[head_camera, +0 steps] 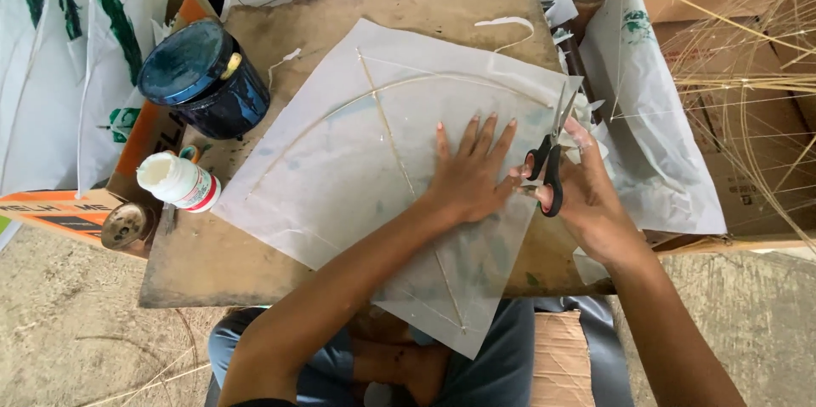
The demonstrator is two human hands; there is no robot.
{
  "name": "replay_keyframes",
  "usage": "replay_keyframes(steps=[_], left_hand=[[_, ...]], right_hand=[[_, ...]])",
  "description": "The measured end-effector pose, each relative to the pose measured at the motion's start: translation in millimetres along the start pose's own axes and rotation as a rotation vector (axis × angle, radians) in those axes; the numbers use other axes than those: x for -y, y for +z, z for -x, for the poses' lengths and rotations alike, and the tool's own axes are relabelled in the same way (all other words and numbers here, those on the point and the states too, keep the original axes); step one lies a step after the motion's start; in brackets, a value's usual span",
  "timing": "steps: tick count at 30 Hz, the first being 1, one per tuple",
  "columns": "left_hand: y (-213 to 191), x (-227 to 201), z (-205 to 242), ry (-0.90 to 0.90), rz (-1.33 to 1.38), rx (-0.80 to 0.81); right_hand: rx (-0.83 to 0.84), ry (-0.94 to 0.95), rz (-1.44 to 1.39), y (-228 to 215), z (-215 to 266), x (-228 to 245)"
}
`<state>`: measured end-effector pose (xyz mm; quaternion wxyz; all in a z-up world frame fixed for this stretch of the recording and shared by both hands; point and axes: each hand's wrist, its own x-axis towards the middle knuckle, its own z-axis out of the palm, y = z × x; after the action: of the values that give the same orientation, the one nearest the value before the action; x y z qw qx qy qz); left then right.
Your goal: A person is using scissors to trim excess paper from around a kite frame that has been glued to a sheet.
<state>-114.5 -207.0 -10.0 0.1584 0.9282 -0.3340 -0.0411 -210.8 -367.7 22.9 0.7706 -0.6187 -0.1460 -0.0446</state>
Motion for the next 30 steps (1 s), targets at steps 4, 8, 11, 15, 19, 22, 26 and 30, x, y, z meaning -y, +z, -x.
replay_keyframes(steps=[4,8,11,15,19,22,26,30], left_hand=[[5.3,2.2,-8.7,0.046,0.010,-0.016],[8.6,1.9,-13.1,0.119,0.005,-0.024],[7.9,5.7,-9.8,0.195,-0.002,-0.040],[4.0,15.4,1.0,0.345,0.002,-0.085],[-1.9,32.4,7.3,0.404,-0.021,-0.058],[-20.3,35.1,20.3,0.433,-0.053,-0.037],[-48.0,60.6,39.7,0.112,0.279,-0.177],[-52.4,93.7,62.4,-0.322,0.134,-0.117]], right_hand=[[-0.006,-0.019,-0.014,-0.7,0.3,2.8],[0.019,-0.042,-0.012,-3.4,2.0,6.1],[0.010,-0.058,-0.013,-8.7,3.2,5.0],[0.013,-0.076,-0.010,-4.3,3.5,10.6],[0.043,-0.086,-0.020,-16.1,4.0,2.4],[0.012,0.018,0.034,-11.7,6.4,8.9],[-0.004,0.038,0.012,-17.9,12.9,6.2],[-0.006,0.043,0.019,-15.0,17.9,9.7]])
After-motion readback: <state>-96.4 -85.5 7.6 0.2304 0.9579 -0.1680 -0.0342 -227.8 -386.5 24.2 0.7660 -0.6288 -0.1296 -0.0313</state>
